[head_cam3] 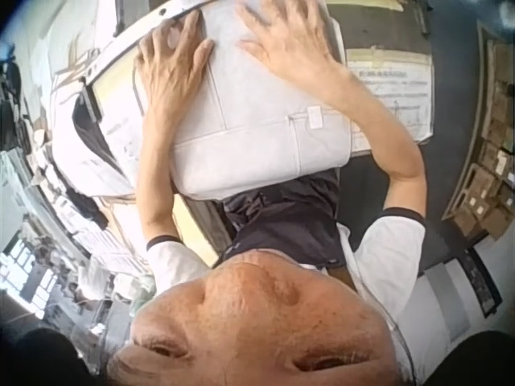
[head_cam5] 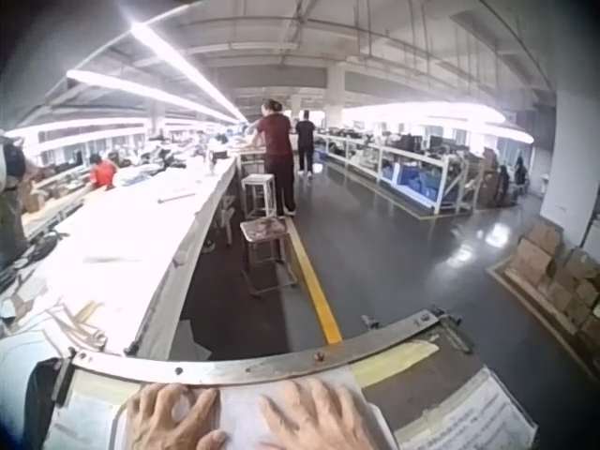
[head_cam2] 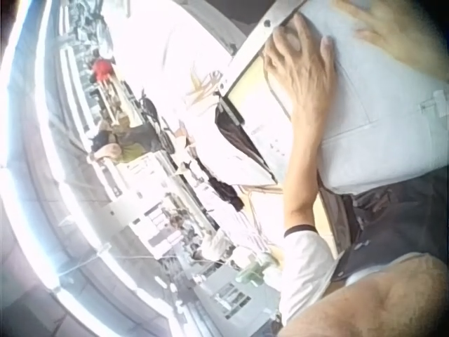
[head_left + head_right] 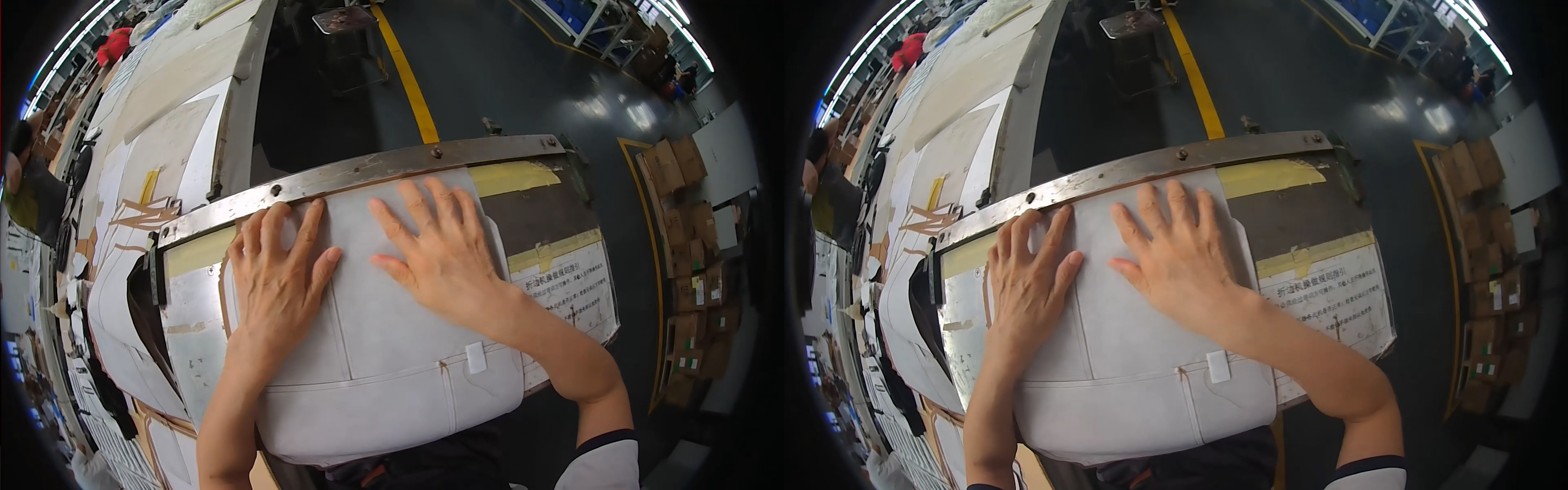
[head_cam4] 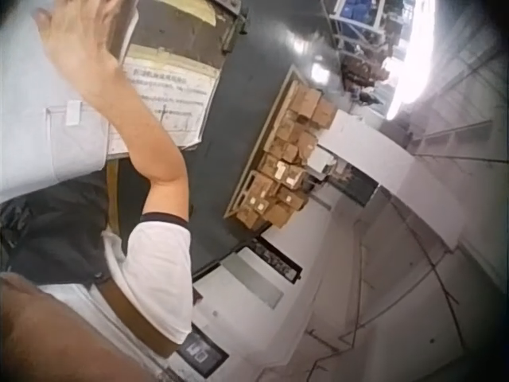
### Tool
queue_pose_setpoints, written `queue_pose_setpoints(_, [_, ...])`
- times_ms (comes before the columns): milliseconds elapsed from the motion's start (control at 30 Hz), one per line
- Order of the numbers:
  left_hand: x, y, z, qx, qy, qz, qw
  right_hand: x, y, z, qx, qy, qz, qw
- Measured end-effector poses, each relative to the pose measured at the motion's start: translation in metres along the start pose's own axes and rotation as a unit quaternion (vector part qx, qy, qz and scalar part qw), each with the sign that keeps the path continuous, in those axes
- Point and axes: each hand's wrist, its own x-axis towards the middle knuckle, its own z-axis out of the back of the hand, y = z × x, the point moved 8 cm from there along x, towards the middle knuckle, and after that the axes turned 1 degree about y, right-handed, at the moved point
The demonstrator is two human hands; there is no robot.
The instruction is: Folding the edges of leather panels over cardboard templates and pressing them using a manual folding machine.
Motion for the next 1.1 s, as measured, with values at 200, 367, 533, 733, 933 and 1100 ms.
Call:
queue_pose_setpoints(200, [0.008,-0.014,0.001,0.046,-0.036,-0.017,0.998,-0.003,-0.009,-0.001,0.037,-0.005,0.004,0.999])
queue_pose_setpoints(367, [0.004,-0.011,-0.005,0.087,-0.048,-0.009,0.995,-0.023,-0.017,-0.001,0.002,-0.006,-0.021,1.000])
queue_pose_setpoints(533, [0.007,-0.011,-0.006,0.070,-0.017,-0.011,0.997,-0.024,-0.024,-0.005,0.017,-0.025,-0.029,0.999])
queue_pose_setpoints(733, [-0.002,-0.006,-0.003,0.052,0.012,-0.015,0.998,-0.022,-0.024,0.001,0.015,-0.034,-0.039,0.999])
queue_pose_setpoints(933, [-0.003,-0.010,0.003,0.065,-0.019,-0.022,0.997,-0.012,-0.027,0.005,0.000,-0.020,-0.051,0.998])
queue_pose_setpoints(1100, [-0.019,0.003,-0.004,-0.049,0.005,-0.009,0.999,-0.012,-0.030,0.008,-0.031,0.026,-0.049,0.998])
